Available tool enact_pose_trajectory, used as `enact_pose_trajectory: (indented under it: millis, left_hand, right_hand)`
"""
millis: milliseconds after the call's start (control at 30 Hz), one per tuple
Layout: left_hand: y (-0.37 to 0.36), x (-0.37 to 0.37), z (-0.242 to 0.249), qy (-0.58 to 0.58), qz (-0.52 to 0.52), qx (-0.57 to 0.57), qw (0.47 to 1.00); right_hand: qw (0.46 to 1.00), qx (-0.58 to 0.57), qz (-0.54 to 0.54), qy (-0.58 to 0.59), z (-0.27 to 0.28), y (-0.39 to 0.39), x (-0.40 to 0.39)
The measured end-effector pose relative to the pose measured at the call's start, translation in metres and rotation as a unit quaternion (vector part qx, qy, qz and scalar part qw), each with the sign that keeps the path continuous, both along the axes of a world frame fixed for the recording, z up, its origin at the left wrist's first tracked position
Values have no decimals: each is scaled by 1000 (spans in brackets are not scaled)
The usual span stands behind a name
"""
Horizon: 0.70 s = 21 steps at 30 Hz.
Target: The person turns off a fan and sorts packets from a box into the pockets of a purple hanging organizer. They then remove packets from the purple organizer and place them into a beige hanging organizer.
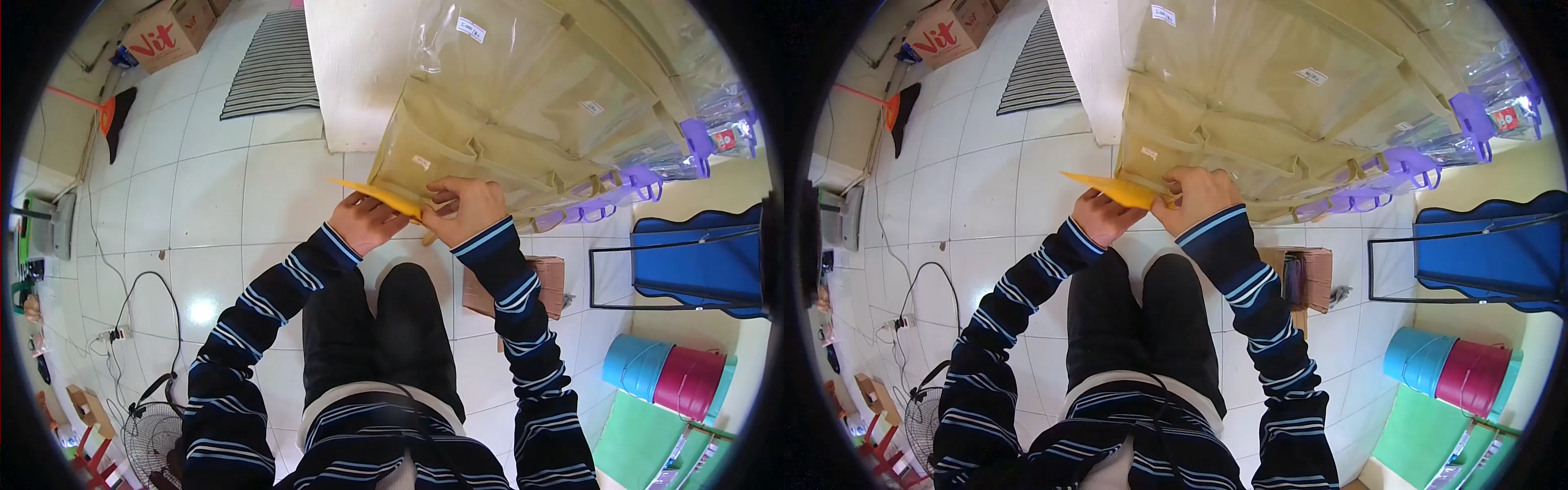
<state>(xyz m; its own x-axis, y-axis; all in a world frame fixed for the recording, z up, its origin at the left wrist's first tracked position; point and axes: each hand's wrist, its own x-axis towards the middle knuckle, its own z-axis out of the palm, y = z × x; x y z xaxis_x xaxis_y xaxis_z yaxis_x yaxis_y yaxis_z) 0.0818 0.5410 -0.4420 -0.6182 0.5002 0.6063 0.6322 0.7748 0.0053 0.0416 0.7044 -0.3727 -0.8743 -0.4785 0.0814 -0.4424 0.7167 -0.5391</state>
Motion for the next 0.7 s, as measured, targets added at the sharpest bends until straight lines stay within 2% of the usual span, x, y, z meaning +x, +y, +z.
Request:
enact_pose_trajectory:
  millis: [133, 200, 233, 300, 333, 367, 400, 467, 533, 567, 600, 667, 700]
  left_hand:
    - [2, 3, -2, 1, 29, 15, 999]
    - [4, 5, -2, -53, 40, 75, 995]
    - [5, 4, -10, -54, 42, 76, 995]
    - [7, 2, -25, -180, -31, 240, 953]
    - [8, 3, -23, -223, -55, 305, 924]
    - [9, 4, -20, -193, -40, 250, 948]
    - [11, 5, -12, -160, -26, 196, 967]
    - [12, -3, -33, -154, -55, 192, 968]
    - [11, -7, -16, -120, -62, 117, 984]
    - [11, -5, -5, -84, -52, 51, 994]
    - [14, -3, 6, -51, -39, -15, 998]
    - [20, -4, 6, -62, -32, 5, 998]
    - [22, -7, 5, -69, -30, 18, 997]
  right_hand:
    - [999, -11, 29, -16, 14, -7, 9]
    - [997, -33, 48, -45, 32, -13, 14]
    - [997, -5, 71, -35, 49, -18, 17]
    - [995, 24, 94, -28, 67, -30, 21]
    - [990, 66, 118, 27, 71, -40, 22]
    - [980, 108, 143, 82, 73, -44, 21]
    - [966, 51, 202, 153, 66, -44, 17]
    - [963, 62, 214, 150, 41, -43, 1]
    - [960, 104, 238, 107, 45, -42, -11]
    - [964, 188, 189, 26, 54, -42, -14]
    - [972, 150, 168, 71, 47, -36, -15]
    - [972, 103, 150, 148, 21, -19, -17]
    - [972, 105, 152, 148, 17, -15, -17]
